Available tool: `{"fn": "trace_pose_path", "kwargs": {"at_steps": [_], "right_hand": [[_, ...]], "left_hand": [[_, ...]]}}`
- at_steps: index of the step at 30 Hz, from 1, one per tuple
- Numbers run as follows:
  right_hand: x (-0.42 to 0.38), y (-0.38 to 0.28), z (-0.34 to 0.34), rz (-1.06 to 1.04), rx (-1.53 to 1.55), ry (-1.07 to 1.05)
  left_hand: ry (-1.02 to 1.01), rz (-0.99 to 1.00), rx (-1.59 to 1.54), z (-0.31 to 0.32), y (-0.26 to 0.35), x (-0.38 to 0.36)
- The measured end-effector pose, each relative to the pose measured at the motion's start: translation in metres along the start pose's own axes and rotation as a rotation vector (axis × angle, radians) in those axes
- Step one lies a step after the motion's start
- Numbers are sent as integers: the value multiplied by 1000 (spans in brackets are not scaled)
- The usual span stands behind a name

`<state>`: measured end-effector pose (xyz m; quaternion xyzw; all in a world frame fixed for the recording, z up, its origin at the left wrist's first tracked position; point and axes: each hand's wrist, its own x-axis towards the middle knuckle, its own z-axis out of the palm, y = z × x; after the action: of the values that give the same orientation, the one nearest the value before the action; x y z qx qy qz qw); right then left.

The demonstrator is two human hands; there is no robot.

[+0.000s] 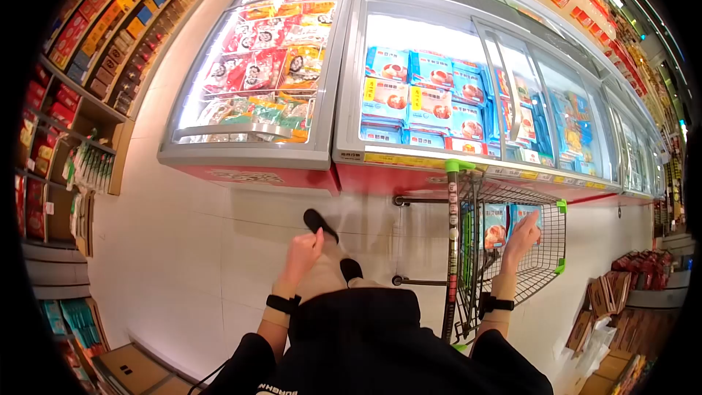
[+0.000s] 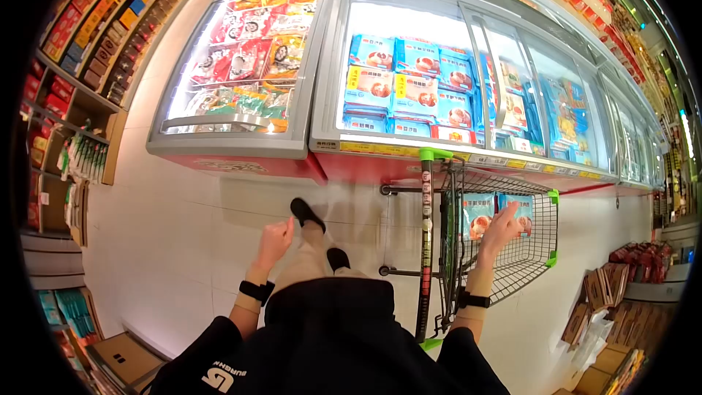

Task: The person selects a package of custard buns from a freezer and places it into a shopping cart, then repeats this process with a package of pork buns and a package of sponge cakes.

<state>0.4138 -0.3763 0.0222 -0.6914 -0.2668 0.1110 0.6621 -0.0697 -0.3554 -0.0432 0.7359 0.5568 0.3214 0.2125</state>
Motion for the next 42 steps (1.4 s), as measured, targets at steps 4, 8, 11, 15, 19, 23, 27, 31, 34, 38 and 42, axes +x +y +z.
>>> {"fn": "trace_pose_path", "kwargs": {"at_steps": [4,8,11,15,19,23,27,31,34,38,42], "right_hand": [[21,-6,38,18,-9,45],[62,-8,88,45,-63,94],[91,-11,124,64,-182,-43],[123,-6,160,80,-390,-132],[195,59,171,-64,-699,-179],[268,120,191,-205,-905,-202],[327,154,216,-213,-1034,-185],[363,156,234,9,-1117,-188],[368,139,235,146,-1181,-202],[370,144,232,143,-1168,-163],[378,153,232,121,-1177,-212]], "left_hand": [[48,71,27,-10,-59,54],[35,20,93,-35,-114,111],[92,-20,-3,-53,-115,162],[-42,52,37,-49,-113,215],[-177,35,1,-28,-85,250],[-320,-80,21,-9,-61,266],[-357,-136,52,8,-52,281],[-375,-204,50,21,-53,287],[-367,-268,34,23,-51,295],[-351,-318,6,26,-56,296],[-333,-312,-13,28,-63,293]]}}
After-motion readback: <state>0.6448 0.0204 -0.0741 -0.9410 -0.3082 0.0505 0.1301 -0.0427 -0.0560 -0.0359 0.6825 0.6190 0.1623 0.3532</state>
